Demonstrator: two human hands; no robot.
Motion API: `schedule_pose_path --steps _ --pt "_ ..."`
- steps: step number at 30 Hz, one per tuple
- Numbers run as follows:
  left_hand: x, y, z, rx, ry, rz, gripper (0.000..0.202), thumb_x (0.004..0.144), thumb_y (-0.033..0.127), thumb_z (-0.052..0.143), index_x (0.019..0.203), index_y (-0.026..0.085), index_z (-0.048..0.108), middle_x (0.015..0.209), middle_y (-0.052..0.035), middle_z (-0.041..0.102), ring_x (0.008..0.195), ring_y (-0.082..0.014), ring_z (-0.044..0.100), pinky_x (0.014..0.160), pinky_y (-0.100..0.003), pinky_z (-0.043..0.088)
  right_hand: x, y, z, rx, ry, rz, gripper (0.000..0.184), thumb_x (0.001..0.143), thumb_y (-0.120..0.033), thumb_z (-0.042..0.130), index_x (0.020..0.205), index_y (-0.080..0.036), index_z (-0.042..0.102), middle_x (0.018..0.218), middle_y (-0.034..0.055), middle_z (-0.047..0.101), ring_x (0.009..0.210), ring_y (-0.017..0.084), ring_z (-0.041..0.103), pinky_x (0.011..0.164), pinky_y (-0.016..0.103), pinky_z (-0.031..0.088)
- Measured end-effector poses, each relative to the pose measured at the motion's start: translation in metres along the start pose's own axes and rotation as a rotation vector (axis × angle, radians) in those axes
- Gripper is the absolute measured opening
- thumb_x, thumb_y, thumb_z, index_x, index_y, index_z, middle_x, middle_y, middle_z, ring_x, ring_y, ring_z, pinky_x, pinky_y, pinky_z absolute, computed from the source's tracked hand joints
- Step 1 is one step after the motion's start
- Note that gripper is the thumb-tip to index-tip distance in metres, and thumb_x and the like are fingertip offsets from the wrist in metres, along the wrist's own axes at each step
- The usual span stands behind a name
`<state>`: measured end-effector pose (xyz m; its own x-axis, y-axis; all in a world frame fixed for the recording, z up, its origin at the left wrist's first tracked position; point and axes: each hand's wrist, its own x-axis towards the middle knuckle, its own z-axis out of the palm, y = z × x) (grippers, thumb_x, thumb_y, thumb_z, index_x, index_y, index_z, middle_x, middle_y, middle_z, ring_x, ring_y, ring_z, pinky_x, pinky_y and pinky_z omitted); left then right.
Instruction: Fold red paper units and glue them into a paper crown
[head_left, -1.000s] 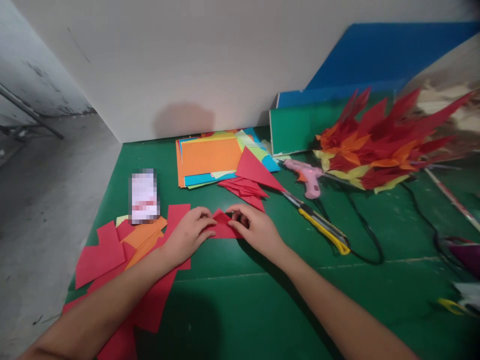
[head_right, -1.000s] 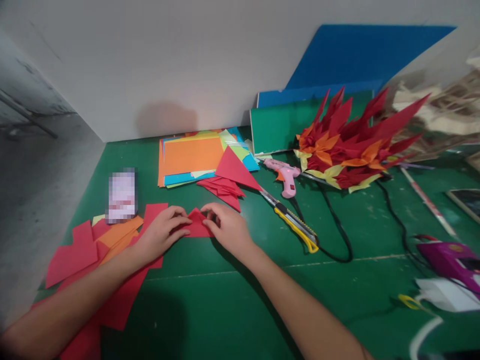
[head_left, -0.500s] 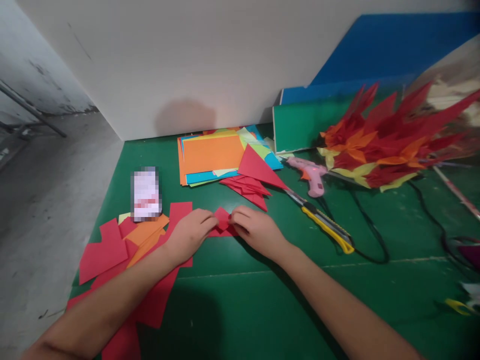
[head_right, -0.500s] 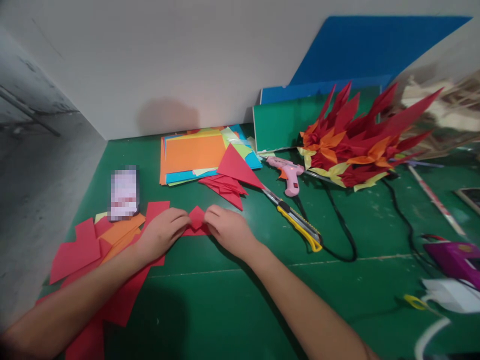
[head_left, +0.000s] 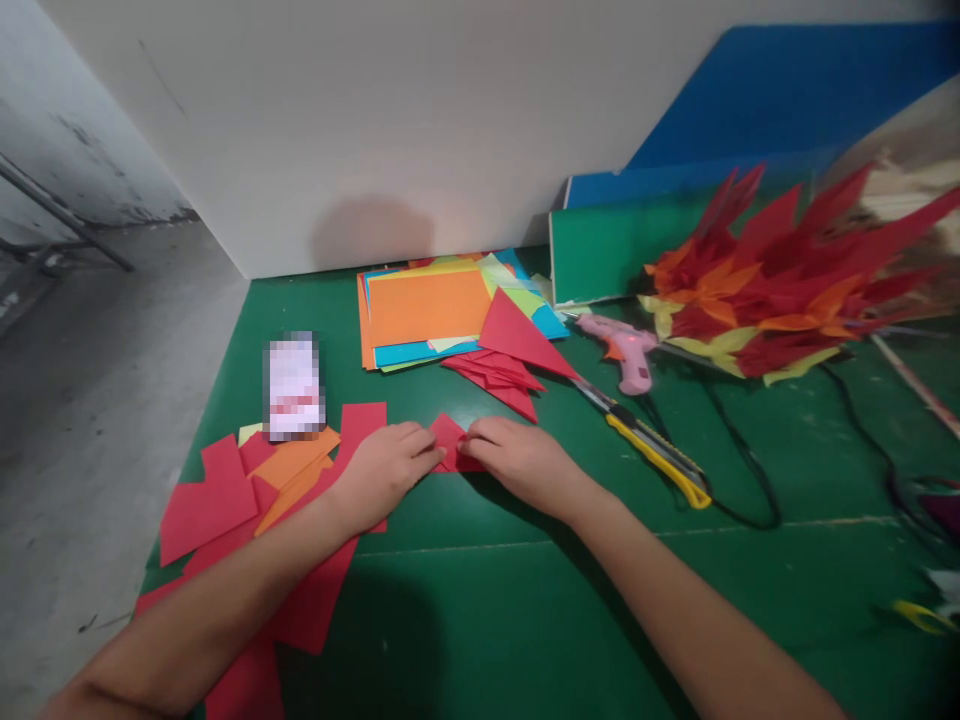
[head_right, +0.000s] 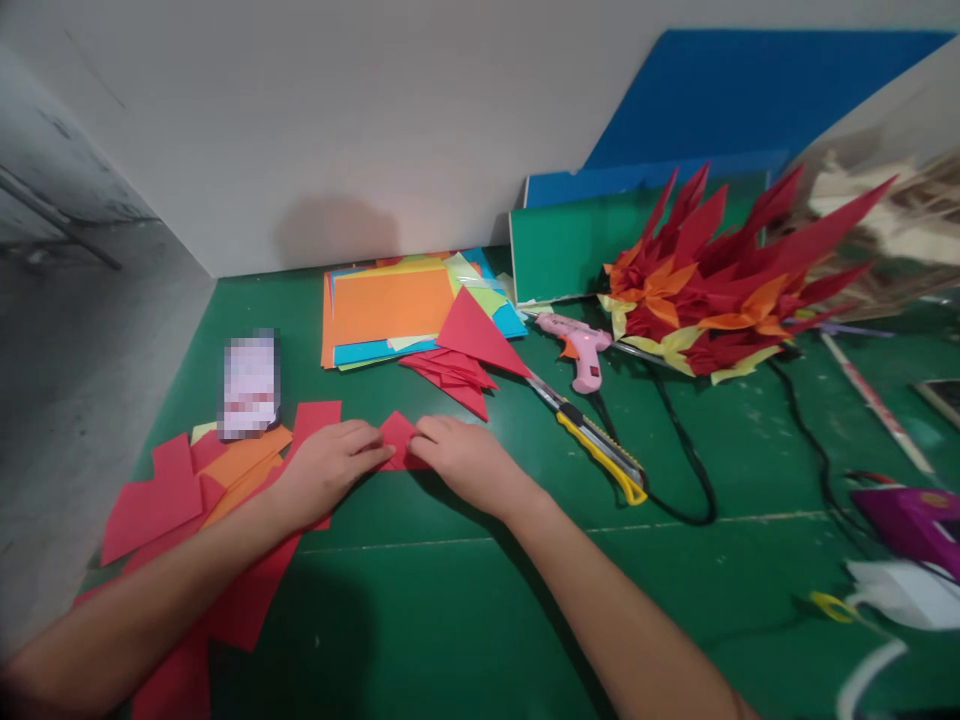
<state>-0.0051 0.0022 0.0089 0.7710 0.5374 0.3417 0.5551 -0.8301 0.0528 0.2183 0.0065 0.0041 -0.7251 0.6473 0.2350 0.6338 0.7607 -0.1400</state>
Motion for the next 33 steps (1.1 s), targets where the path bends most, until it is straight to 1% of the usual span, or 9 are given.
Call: schedule_pose_path --steps 4,9,12,15,18,20,24,30,33 --pt "-0.002 0.001 0.000 -0.006 -0.030 -0.029 0.025 0.096 0.015 0.039 0.100 0.013 0.064 0.089 -0.0070 0.063 0.078 -0.0182 0.057 0.066 -0.029 0.048 -0.002 0.001 0.000 -0.026 0.003 -0.008 0.020 0.093 -0.016 0.046 0.088 -0.016 0.066 0.082 0.0052 0.062 0.075 0.016 0.053 0.062 0.026 0.035" --pt "-0.002 0.000 -0.001 -0.018 -0.077 -0.006 0.026 0.096 0.015 0.037 0.103 0.012 0.062 0.089 -0.0086 0.062 0.081 -0.0187 0.058 0.071 -0.031 0.050 -0.004 0.005 -0.002 0.010 0.003 -0.025 0.023 0.095 -0.018 0.045 0.094 -0.017 0.068 0.082 0.0050 0.063 0.076 0.016 0.054 0.064 0.026 0.038" --pt "-0.003 0.001 -0.001 -0.026 -0.101 -0.001 0.027 0.097 0.016 0.036 0.108 0.011 0.060 0.096 -0.0112 0.064 0.084 -0.0200 0.060 0.074 -0.034 0.051 -0.004 0.006 -0.005 0.045 0.018 -0.021 0.024 0.095 -0.020 0.045 0.092 -0.017 0.069 0.084 0.0052 0.065 0.077 0.016 0.054 0.064 0.026 0.040" --pt "-0.006 0.007 0.000 -0.009 -0.139 0.022 0.029 0.094 0.009 0.035 0.112 0.009 0.057 0.105 -0.0133 0.065 0.093 -0.0205 0.062 0.082 -0.034 0.051 -0.002 0.005 -0.008 0.070 0.025 -0.047 0.028 0.097 -0.019 0.041 0.091 -0.016 0.068 0.094 0.0067 0.067 0.082 0.017 0.055 0.070 0.029 0.045" --pt "-0.008 0.019 -0.002 0.064 -0.216 -0.025 0.037 0.086 0.001 0.037 0.117 0.009 0.055 0.115 -0.0151 0.063 0.098 -0.0214 0.063 0.083 -0.033 0.052 -0.002 0.001 -0.008 0.086 0.020 -0.094 0.030 0.097 -0.016 0.037 0.097 -0.015 0.067 0.096 0.0090 0.066 0.086 0.019 0.056 0.076 0.034 0.048" --pt "-0.008 0.027 -0.005 0.106 -0.290 -0.069 0.044 0.082 0.002 0.041 0.125 0.011 0.051 0.122 -0.0158 0.060 0.100 -0.0238 0.063 0.077 -0.032 0.053 -0.003 -0.001 -0.006 0.094 0.014 -0.098 0.030 0.095 -0.013 0.037 0.103 -0.014 0.066 0.096 0.0110 0.066 0.088 0.021 0.057 0.077 0.036 0.050" --pt "-0.004 0.037 -0.015 0.137 -0.393 -0.132 0.051 0.078 0.002 0.044 0.127 0.012 0.051 0.121 -0.0150 0.060 0.085 -0.0233 0.066 0.065 -0.031 0.053 -0.003 -0.008 -0.003 0.119 -0.006 -0.017 0.033 0.094 -0.012 0.038 0.115 -0.013 0.062 0.101 0.0129 0.066 0.090 0.023 0.057 0.077 0.037 0.052" --pt "0.002 0.038 -0.020 0.145 -0.495 -0.154 0.050 0.078 0.002 0.048 0.127 0.014 0.051 0.119 -0.0137 0.059 0.082 -0.0212 0.065 0.063 -0.029 0.052 -0.003 -0.021 -0.005 0.148 0.009 0.069 0.031 0.092 -0.015 0.043 0.117 -0.010 0.059 0.102 0.0147 0.064 0.091 0.024 0.057 0.077 0.040 0.052" --pt "0.006 0.043 -0.022 0.155 -0.522 -0.209 0.047 0.081 0.003 0.050 0.126 0.015 0.053 0.112 -0.0137 0.060 0.078 -0.0209 0.065 0.060 -0.028 0.051 -0.006 -0.025 0.000 0.112 0.010 0.090 0.032 0.091 -0.020 0.047 0.120 -0.010 0.057 0.102 0.0146 0.063 0.092 0.026 0.056 0.078 0.041 0.051"
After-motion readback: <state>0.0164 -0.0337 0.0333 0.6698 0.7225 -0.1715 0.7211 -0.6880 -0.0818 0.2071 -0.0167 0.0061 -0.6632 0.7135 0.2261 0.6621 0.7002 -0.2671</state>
